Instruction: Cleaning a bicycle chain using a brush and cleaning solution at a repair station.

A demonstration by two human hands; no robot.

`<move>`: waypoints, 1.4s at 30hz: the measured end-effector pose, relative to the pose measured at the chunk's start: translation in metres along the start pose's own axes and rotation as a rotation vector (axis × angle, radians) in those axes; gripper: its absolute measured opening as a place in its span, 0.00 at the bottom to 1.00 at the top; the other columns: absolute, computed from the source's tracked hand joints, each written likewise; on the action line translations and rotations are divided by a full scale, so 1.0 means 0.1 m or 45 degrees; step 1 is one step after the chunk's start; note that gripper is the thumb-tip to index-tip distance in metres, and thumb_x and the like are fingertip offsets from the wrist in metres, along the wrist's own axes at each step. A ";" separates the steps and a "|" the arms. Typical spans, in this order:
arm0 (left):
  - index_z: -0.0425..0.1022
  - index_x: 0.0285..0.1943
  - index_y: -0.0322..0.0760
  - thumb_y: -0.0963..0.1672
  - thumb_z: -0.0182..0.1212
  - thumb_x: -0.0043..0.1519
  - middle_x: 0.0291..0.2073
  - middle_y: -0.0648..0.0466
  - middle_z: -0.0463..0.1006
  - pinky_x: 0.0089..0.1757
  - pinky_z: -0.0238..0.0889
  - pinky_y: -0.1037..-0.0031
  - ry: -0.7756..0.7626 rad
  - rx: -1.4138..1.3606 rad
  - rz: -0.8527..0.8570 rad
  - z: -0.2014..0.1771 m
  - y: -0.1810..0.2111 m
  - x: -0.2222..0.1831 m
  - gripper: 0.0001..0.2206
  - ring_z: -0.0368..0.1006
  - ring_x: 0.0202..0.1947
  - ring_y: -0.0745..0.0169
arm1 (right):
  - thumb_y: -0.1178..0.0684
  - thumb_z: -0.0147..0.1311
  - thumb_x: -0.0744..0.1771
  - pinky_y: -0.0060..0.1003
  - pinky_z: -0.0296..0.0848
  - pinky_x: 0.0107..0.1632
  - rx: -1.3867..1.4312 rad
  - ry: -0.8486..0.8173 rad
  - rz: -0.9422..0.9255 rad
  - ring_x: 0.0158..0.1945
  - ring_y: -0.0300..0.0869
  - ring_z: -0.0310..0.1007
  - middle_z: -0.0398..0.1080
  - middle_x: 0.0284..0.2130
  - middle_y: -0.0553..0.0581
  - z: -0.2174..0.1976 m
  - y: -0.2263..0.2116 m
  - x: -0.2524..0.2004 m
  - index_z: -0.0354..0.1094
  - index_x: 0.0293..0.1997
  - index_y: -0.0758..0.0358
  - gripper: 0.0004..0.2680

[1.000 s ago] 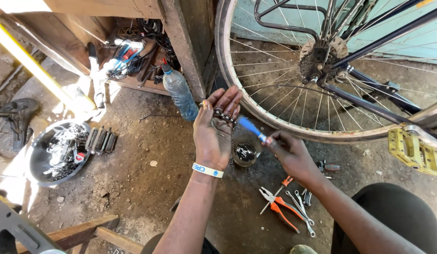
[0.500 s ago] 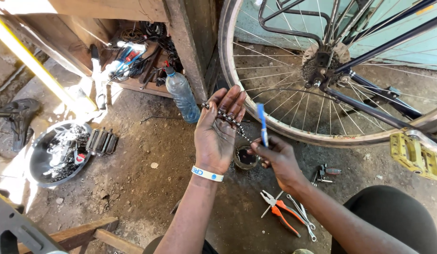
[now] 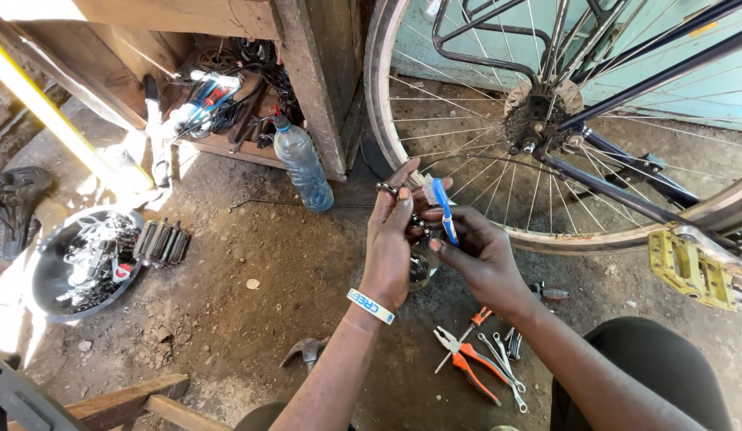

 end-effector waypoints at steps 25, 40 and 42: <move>0.58 0.70 0.40 0.31 0.47 0.63 0.57 0.32 0.74 0.47 0.73 0.64 0.115 -0.549 -0.043 -0.08 -0.25 0.12 0.26 0.75 0.55 0.42 | 0.65 0.67 0.63 0.26 0.68 0.40 -0.235 0.178 0.000 0.45 0.37 0.73 0.75 0.40 0.59 -0.22 0.03 -0.03 0.68 0.55 0.69 0.17; 0.61 0.71 0.38 0.30 0.47 0.56 0.49 0.44 0.82 0.46 0.68 0.74 0.134 0.259 0.023 -0.20 -0.14 0.12 0.31 0.78 0.50 0.57 | 0.63 0.64 0.65 0.37 0.75 0.49 -0.161 0.278 -0.130 0.49 0.44 0.77 0.77 0.40 0.64 -0.40 -0.09 0.06 0.75 0.44 0.69 0.06; 0.61 0.71 0.39 0.31 0.49 0.56 0.48 0.46 0.83 0.47 0.67 0.73 0.146 0.354 0.009 -0.17 -0.10 0.11 0.31 0.77 0.47 0.61 | 0.63 0.64 0.66 0.40 0.77 0.48 -0.193 0.289 -0.139 0.47 0.45 0.78 0.78 0.39 0.65 -0.43 -0.08 0.07 0.75 0.44 0.71 0.06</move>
Point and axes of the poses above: each hand's wrist, its own x-axis towards the middle knuckle, its own z-axis out of the palm, y = z × x, the point moved 4 cm from there along x, towards the middle knuckle
